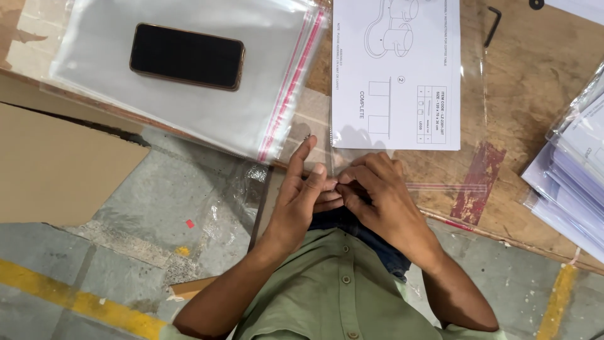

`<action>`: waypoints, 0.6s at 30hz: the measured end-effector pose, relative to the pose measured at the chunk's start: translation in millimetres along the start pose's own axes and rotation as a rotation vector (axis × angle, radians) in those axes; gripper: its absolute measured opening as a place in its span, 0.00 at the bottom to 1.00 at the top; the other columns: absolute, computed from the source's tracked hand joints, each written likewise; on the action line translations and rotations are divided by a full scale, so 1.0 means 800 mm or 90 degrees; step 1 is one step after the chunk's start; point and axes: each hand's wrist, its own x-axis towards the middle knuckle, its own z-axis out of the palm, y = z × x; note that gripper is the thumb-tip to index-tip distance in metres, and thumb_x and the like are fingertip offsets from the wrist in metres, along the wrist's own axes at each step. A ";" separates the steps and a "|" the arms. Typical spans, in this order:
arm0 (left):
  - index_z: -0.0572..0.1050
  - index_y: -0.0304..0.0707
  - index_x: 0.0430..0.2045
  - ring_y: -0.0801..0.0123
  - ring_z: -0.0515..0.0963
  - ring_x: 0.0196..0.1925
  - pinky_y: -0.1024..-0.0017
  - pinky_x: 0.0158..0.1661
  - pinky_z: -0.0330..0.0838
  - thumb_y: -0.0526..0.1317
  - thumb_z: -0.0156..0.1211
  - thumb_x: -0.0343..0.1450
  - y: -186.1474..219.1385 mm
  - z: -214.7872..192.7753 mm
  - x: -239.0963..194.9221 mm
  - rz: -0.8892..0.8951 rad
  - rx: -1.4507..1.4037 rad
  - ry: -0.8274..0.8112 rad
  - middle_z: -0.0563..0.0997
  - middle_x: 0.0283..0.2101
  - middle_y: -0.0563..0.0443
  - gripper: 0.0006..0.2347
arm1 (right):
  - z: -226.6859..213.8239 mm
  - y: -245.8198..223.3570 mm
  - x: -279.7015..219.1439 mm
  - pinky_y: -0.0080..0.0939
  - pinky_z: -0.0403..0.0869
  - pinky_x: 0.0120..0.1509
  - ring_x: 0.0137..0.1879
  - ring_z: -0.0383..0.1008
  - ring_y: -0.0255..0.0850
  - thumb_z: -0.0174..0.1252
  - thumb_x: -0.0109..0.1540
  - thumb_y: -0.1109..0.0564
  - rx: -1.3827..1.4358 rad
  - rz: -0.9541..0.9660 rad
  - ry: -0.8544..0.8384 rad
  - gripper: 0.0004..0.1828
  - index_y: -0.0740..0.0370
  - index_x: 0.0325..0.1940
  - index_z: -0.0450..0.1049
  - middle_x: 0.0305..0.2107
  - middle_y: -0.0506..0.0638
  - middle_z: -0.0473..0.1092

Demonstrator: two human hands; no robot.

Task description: The person places printed instruction sheets one at a time into clear plastic zip bags on a wooden workbench, presses each sheet flat inside its bag, and stacks the bagged sheets in piles beside the phone on the bench.

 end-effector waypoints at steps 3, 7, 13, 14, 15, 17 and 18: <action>0.47 0.45 0.76 0.72 0.81 0.41 0.69 0.47 0.81 0.49 0.48 0.78 0.004 0.002 -0.002 0.020 0.007 -0.022 0.79 0.39 0.48 0.31 | -0.002 -0.004 0.003 0.50 0.59 0.54 0.51 0.67 0.47 0.64 0.57 0.60 -0.011 0.002 -0.015 0.13 0.61 0.45 0.74 0.42 0.50 0.69; 0.45 0.38 0.76 0.73 0.82 0.47 0.71 0.51 0.79 0.50 0.46 0.79 0.011 0.006 -0.002 0.047 0.034 -0.048 0.79 0.41 0.49 0.31 | 0.004 -0.005 0.003 0.51 0.58 0.53 0.49 0.65 0.47 0.61 0.59 0.60 -0.058 -0.007 -0.027 0.10 0.62 0.43 0.72 0.39 0.52 0.67; 0.49 0.33 0.75 0.74 0.80 0.33 0.72 0.40 0.79 0.48 0.50 0.78 0.015 0.006 0.010 0.067 0.068 -0.062 0.77 0.27 0.53 0.32 | 0.011 0.004 -0.004 0.53 0.56 0.52 0.49 0.64 0.49 0.60 0.59 0.59 -0.097 -0.040 -0.021 0.10 0.64 0.42 0.70 0.39 0.54 0.65; 0.53 0.32 0.75 0.73 0.79 0.27 0.73 0.37 0.80 0.45 0.54 0.77 0.014 0.005 0.014 0.084 0.148 -0.057 0.75 0.21 0.53 0.31 | 0.012 0.006 -0.006 0.53 0.55 0.52 0.49 0.64 0.49 0.60 0.58 0.59 -0.096 -0.042 -0.016 0.11 0.64 0.42 0.69 0.40 0.55 0.65; 0.53 0.32 0.75 0.73 0.79 0.27 0.73 0.37 0.80 0.45 0.54 0.77 0.013 0.005 0.018 0.084 0.147 -0.057 0.75 0.21 0.53 0.31 | 0.013 0.007 -0.007 0.53 0.55 0.52 0.49 0.64 0.49 0.60 0.58 0.59 -0.097 -0.041 -0.016 0.11 0.64 0.42 0.69 0.40 0.55 0.65; 0.51 0.29 0.73 0.73 0.87 0.34 0.75 0.39 0.82 0.37 0.60 0.75 0.012 0.005 0.029 0.179 0.141 -0.078 0.85 0.28 0.50 0.32 | 0.014 0.012 -0.010 0.53 0.56 0.52 0.49 0.65 0.49 0.60 0.56 0.61 -0.095 -0.063 0.010 0.11 0.64 0.41 0.69 0.40 0.54 0.66; 0.51 0.29 0.73 0.73 0.87 0.34 0.75 0.39 0.82 0.37 0.60 0.75 0.016 0.005 0.030 0.180 0.143 -0.082 0.85 0.28 0.50 0.32 | 0.014 0.023 -0.019 0.53 0.56 0.52 0.49 0.65 0.49 0.60 0.56 0.61 -0.097 -0.062 0.014 0.11 0.64 0.41 0.69 0.40 0.54 0.66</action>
